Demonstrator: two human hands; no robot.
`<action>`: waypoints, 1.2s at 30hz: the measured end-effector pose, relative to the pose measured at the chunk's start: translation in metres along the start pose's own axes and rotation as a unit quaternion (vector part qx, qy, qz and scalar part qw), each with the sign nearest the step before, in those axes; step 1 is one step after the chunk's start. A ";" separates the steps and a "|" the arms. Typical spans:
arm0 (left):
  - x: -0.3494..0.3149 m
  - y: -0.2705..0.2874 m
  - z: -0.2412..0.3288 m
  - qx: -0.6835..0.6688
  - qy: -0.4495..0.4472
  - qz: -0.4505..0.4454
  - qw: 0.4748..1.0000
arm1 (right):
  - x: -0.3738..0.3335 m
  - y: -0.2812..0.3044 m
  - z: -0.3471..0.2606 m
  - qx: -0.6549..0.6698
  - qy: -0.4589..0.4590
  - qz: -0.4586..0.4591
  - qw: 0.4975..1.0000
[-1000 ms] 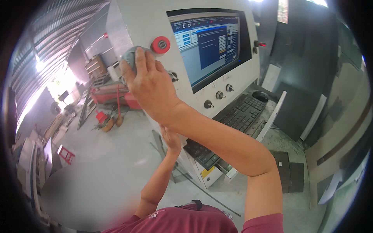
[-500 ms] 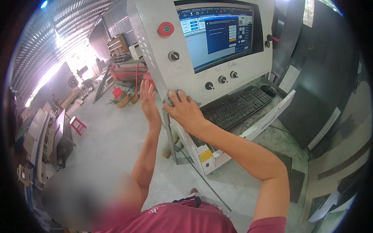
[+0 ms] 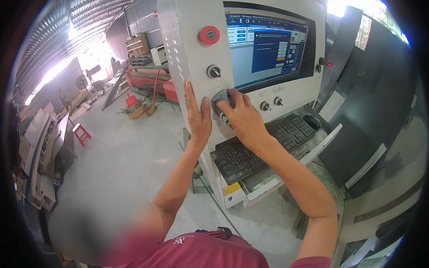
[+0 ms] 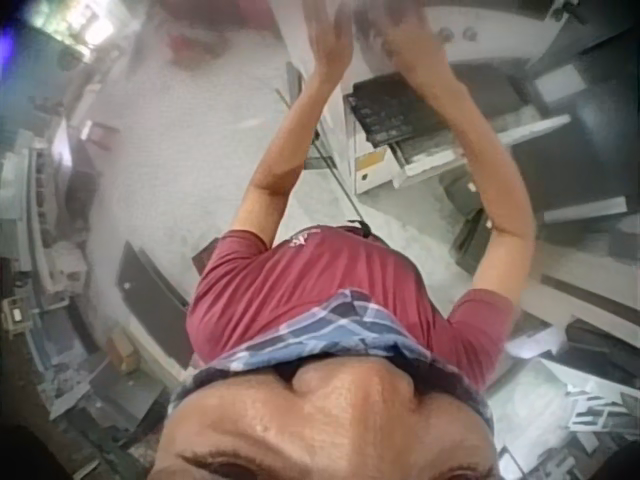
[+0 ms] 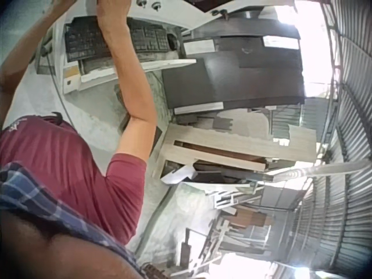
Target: The person is wiping down various parts of a CNC machine and its control panel using a cleaning cloth.
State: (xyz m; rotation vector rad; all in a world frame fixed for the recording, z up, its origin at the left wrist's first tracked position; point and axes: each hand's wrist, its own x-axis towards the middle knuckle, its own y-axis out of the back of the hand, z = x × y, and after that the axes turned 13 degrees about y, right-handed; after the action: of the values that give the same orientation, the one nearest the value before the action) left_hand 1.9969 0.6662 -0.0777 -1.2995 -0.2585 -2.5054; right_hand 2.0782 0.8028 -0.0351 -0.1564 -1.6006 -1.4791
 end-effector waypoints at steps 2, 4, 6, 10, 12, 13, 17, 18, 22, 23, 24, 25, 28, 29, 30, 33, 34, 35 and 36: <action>0.002 0.000 -0.001 -0.009 -0.016 0.000 1.000 | 0.003 0.006 0.005 0.006 0.020 0.015 1.000; 0.002 -0.004 -0.002 -0.015 -0.023 0.002 1.000 | 0.014 0.013 0.026 -0.011 0.003 0.043 0.999; 0.002 -0.008 -0.003 -0.029 -0.031 -0.001 0.999 | 0.025 0.025 0.045 -0.032 -0.018 0.127 0.991; 0.000 -0.002 -0.008 -0.018 -0.027 -0.001 0.999 | 0.055 0.037 0.046 0.018 -0.003 0.203 0.979; 0.000 -0.001 -0.005 -0.023 -0.027 -0.002 0.999 | 0.062 0.034 0.048 0.045 0.024 0.182 0.982; -0.001 -0.001 -0.003 -0.024 -0.018 -0.008 1.000 | 0.066 0.035 0.051 0.054 0.020 0.196 0.979; -0.004 0.000 0.003 -0.012 -0.023 -0.007 1.000 | 0.088 0.056 0.074 0.000 -0.010 0.290 0.957; -0.004 0.001 0.003 -0.015 -0.033 -0.005 0.999 | 0.098 0.063 0.076 -0.004 -0.006 0.298 0.955; -0.005 0.001 0.005 0.000 -0.020 -0.006 1.000 | 0.146 0.086 0.074 -0.061 0.098 0.413 0.903; -0.006 -0.001 0.004 0.002 -0.013 -0.003 1.000 | 0.159 0.091 0.071 -0.059 0.118 0.423 0.897; -0.006 -0.001 0.004 0.006 -0.006 0.000 1.000 | 0.173 0.095 0.069 -0.054 0.144 0.419 0.895; -0.006 -0.003 0.004 0.012 -0.004 -0.002 1.000 | 0.185 0.099 0.070 -0.051 0.168 0.415 0.893; -0.006 -0.006 0.001 0.010 -0.011 0.004 1.000 | 0.213 0.090 0.085 -0.074 0.188 0.394 0.896; -0.006 -0.007 0.001 0.022 -0.010 0.006 1.000 | 0.215 0.087 0.092 -0.095 0.196 0.406 0.888; -0.006 -0.006 0.001 0.025 -0.009 0.007 1.000 | 0.214 0.086 0.102 -0.092 0.196 0.406 0.888; -0.007 -0.004 0.006 0.041 0.028 -0.004 0.999 | 0.205 0.090 0.141 -0.102 0.166 0.400 0.896; -0.007 -0.006 0.010 0.042 0.025 -0.003 0.999 | 0.199 0.099 0.160 -0.124 0.145 0.417 0.889; -0.008 -0.009 0.011 0.035 0.020 0.001 0.999 | 0.193 0.103 0.181 -0.143 0.123 0.434 0.881; -0.009 -0.012 0.010 0.029 0.016 0.004 0.999 | 0.187 0.105 0.200 -0.141 0.122 0.437 0.880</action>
State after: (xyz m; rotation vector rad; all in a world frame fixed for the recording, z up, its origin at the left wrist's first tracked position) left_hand 2.0051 0.6819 -0.0795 -1.2335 -0.3146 -2.4903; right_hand 1.9339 0.9112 0.1966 -0.7284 -0.8863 -0.9365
